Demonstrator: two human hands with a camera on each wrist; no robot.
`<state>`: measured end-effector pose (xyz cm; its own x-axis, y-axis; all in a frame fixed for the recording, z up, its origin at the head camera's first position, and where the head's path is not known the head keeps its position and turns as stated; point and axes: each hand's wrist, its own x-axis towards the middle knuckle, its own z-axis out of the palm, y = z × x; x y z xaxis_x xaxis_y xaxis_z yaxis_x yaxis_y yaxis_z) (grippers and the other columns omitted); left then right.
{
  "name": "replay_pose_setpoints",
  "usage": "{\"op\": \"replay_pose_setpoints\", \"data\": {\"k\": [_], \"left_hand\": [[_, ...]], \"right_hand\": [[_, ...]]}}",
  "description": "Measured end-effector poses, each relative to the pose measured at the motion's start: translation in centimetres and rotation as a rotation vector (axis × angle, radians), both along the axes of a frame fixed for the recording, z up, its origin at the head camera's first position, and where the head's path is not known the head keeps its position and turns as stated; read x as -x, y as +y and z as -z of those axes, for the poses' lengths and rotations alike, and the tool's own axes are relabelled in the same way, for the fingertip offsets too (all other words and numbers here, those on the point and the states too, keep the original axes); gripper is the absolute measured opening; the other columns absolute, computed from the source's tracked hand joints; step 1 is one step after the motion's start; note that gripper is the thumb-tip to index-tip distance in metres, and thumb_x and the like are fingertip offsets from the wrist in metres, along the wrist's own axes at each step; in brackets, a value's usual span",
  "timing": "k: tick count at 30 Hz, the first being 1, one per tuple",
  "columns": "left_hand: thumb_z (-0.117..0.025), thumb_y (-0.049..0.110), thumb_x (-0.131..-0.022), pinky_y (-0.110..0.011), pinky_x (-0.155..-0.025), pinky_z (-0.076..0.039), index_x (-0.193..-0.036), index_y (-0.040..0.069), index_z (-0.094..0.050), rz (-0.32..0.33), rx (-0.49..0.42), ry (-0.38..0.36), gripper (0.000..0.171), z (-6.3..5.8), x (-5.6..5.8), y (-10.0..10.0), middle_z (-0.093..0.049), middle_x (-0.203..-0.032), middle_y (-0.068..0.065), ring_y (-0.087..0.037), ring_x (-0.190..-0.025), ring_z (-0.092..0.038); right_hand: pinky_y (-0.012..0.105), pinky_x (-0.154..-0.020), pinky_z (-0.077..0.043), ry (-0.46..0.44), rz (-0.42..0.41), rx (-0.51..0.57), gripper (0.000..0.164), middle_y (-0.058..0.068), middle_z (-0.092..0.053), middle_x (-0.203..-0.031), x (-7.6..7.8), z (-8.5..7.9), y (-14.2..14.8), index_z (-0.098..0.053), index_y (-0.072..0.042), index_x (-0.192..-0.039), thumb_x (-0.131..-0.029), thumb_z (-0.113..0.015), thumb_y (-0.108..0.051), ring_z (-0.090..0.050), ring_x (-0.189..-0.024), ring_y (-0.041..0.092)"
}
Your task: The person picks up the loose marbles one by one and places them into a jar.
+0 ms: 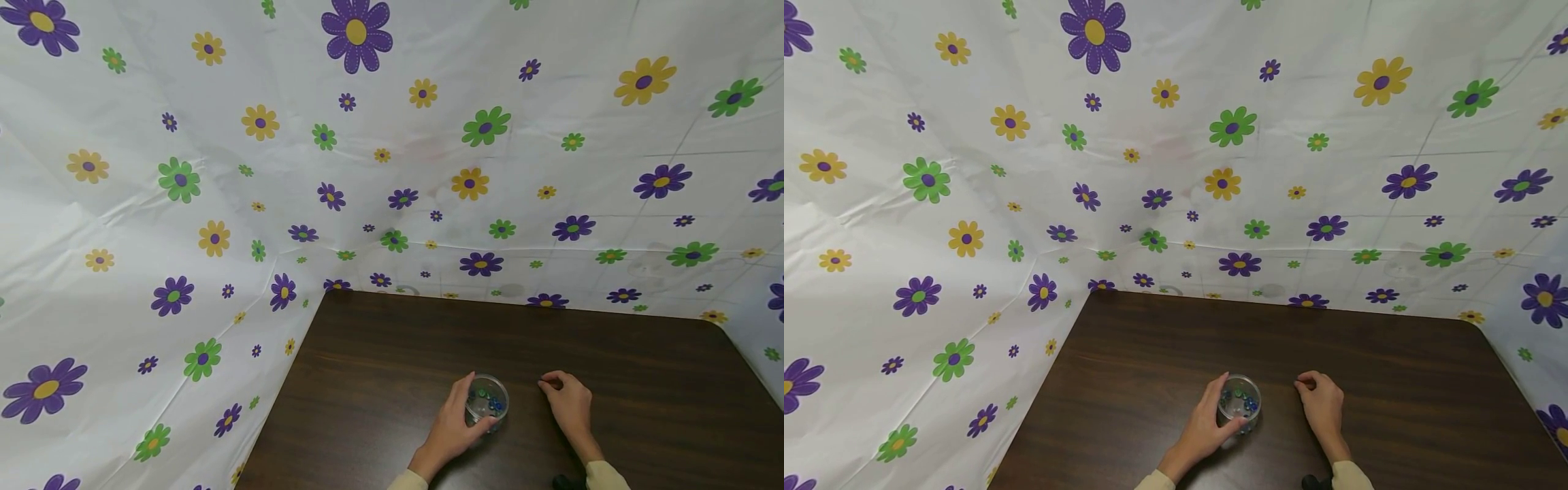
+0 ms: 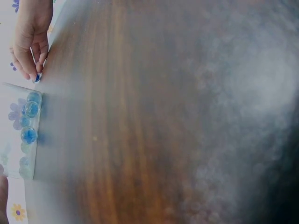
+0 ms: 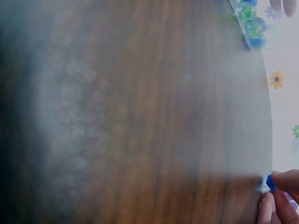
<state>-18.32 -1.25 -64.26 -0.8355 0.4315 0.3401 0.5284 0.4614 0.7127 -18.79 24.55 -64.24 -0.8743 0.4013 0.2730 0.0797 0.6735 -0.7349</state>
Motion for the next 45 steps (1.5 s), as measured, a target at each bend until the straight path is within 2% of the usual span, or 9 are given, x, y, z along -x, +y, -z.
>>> {"op": "replay_pose_setpoints", "data": {"k": [9, 12, 17, 20, 25, 28, 32, 37, 45], "left_hand": [[-0.074, 0.043, -0.095, -0.042, -0.099, -0.053, -0.16, 0.011, -0.034, 0.003, -0.009, 0.003, 0.082, 0.1, 0.1, 0.0, -0.049, -0.152, -0.005, -0.023, -0.129, -0.057], [-0.073, 0.044, -0.096, -0.042, -0.099, -0.053, -0.16, 0.01, -0.035, 0.004, -0.011, 0.006, 0.082, 0.2, 0.2, 0.0, -0.05, -0.152, -0.005, -0.023, -0.129, -0.057], [-0.073, 0.045, -0.096, -0.042, -0.099, -0.053, -0.159, 0.01, -0.036, 0.004, -0.018, 0.007, 0.081, 0.2, 0.1, 0.0, -0.05, -0.152, -0.005, -0.023, -0.129, -0.058], [-0.073, 0.046, -0.096, -0.042, -0.099, -0.052, -0.159, 0.011, -0.035, -0.001, -0.021, 0.011, 0.081, 0.1, 0.1, 0.0, -0.05, -0.152, -0.005, -0.023, -0.129, -0.057], [-0.073, 0.044, -0.096, -0.042, -0.096, -0.054, -0.161, 0.017, -0.031, 0.006, -0.017, 0.016, 0.082, -0.1, 0.0, 0.0, -0.049, -0.152, -0.006, -0.026, -0.126, -0.06], [-0.072, 0.044, -0.097, -0.041, -0.094, -0.055, -0.162, 0.019, -0.029, 0.015, -0.014, 0.007, 0.082, -0.2, -0.1, -0.1, -0.048, -0.152, -0.007, -0.028, -0.124, -0.061], [-0.071, 0.047, -0.097, -0.041, -0.095, -0.054, -0.162, 0.018, -0.03, 0.01, -0.008, 0.001, 0.082, -0.3, -0.1, -0.1, -0.048, -0.152, -0.006, -0.028, -0.125, -0.06], [-0.073, 0.042, -0.096, -0.042, -0.096, -0.054, -0.161, 0.013, -0.032, 0.007, -0.008, 0.001, 0.082, -0.3, -0.1, -0.1, -0.049, -0.152, -0.006, -0.029, -0.125, -0.06], [-0.074, 0.042, -0.096, -0.042, -0.097, -0.054, -0.161, 0.015, -0.032, 0.004, -0.001, 0.021, 0.082, -0.3, -0.1, 0.0, -0.049, -0.152, -0.006, -0.027, -0.126, -0.06]], "right_hand": [[0.028, -0.061, -0.047, -0.022, -0.052, -0.031, 0.005, 0.01, -0.069, -0.084, -0.2, -0.1, -0.1, -0.074, 0.0, -0.091, -0.087, -0.076, 0.001, -0.063, -0.074, 0.024], [0.029, -0.061, -0.047, -0.018, -0.042, -0.039, 0.005, 0.008, -0.069, -0.082, -0.2, -0.1, -0.2, -0.074, 0.0, -0.09, -0.086, -0.077, 0.001, -0.063, -0.073, 0.023], [0.023, -0.061, -0.045, 0.038, 0.019, -0.016, 0.006, 0.009, -0.07, -0.083, -0.2, -0.1, -0.3, -0.075, -0.002, -0.087, -0.084, -0.078, 0.002, -0.063, -0.072, 0.02], [0.015, -0.062, -0.042, 0.084, 0.039, 0.003, 0.007, 0.01, -0.07, -0.085, -0.3, -0.2, -0.4, -0.076, -0.003, -0.086, -0.084, -0.079, 0.003, -0.062, -0.071, 0.012], [0.009, -0.064, -0.039, 0.164, 0.026, 0.013, 0.008, 0.013, -0.072, -0.089, -0.6, -0.5, -0.5, -0.079, -0.002, -0.087, -0.082, -0.082, 0.004, -0.059, -0.072, 0.003], [0.007, -0.067, -0.038, 0.176, 0.03, 0.024, 0.009, 0.013, -0.072, -0.091, -0.8, -0.9, -0.6, -0.081, -0.003, -0.089, -0.082, -0.084, 0.003, -0.058, -0.075, 0.001], [0.004, -0.07, -0.037, 0.162, 0.057, 0.056, 0.009, 0.011, -0.074, -0.092, -1.0, -1.7, -0.7, -0.082, -0.005, -0.089, -0.082, -0.085, 0.001, -0.054, -0.079, -0.01], [0.004, -0.068, -0.041, 0.217, 0.068, 0.114, 0.01, 0.01, -0.074, -0.09, -1.2, -2.7, -1.1, -0.083, -0.004, -0.087, -0.081, -0.085, 0.004, -0.052, -0.08, -0.018], [0.007, -0.062, -0.044, 0.287, 0.052, 0.19, 0.012, 0.003, -0.074, -0.088, -1.6, -4.4, -2.6, -0.083, -0.005, -0.087, -0.08, -0.086, 0.005, -0.058, -0.078, -0.014]]}}
